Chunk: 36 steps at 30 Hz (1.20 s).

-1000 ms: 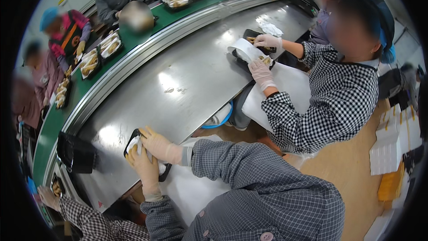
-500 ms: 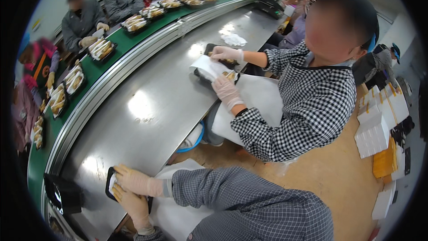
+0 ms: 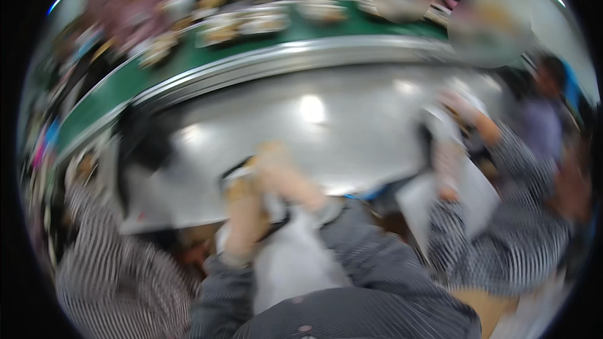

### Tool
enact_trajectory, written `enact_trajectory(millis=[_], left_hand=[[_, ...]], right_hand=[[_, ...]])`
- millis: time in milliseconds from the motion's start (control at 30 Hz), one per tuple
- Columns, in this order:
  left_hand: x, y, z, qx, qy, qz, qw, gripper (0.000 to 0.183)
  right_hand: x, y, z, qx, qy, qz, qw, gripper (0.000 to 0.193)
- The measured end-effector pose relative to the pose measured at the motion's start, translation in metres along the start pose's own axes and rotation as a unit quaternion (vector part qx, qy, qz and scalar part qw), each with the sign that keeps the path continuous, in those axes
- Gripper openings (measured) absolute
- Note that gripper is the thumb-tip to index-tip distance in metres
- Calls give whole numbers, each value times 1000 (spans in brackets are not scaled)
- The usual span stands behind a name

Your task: The person places white paper sheets into black plastic trays and then arranges ginger pieces into the trays on a moving conveyor belt. The person repeatedly handles trays and paper, lining each tray before filling it with ginger.

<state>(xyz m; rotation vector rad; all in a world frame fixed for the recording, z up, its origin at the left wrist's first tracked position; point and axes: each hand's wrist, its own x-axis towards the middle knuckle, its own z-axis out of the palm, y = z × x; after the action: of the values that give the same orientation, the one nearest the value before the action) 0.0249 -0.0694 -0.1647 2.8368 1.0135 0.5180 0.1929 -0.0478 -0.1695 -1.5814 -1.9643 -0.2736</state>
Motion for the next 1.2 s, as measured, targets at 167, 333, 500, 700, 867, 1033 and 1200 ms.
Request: enact_trajectory(millis=[167,333,500,700,867,1033,1200], left_hand=[[-11,-21,-10,-75,-26,-11,997,71],[-1,-4,-24,-335,-26,-92,937,64],[-26,-28,-16,-315,55,-189,928,64],[-16,-4,-9,-347,-12,-142,927,63],[-26,-23,-14,-366,9,-203,908,63],[-24,-19,-16,-403,10,-240,883,62],[-13,-6,-14,-457,7,-273,847,62]], right_hand=[[147,-35,-5,166,60,-96,980,16],[239,-87,55,239,2,-193,952,32],[294,-184,125,181,-123,-230,948,20],[312,-94,140,104,-221,-223,944,35],[322,-134,110,149,-309,-183,921,43],[313,-140,108,143,-221,-218,940,30],[289,-136,96,-1,73,-276,958,19]])
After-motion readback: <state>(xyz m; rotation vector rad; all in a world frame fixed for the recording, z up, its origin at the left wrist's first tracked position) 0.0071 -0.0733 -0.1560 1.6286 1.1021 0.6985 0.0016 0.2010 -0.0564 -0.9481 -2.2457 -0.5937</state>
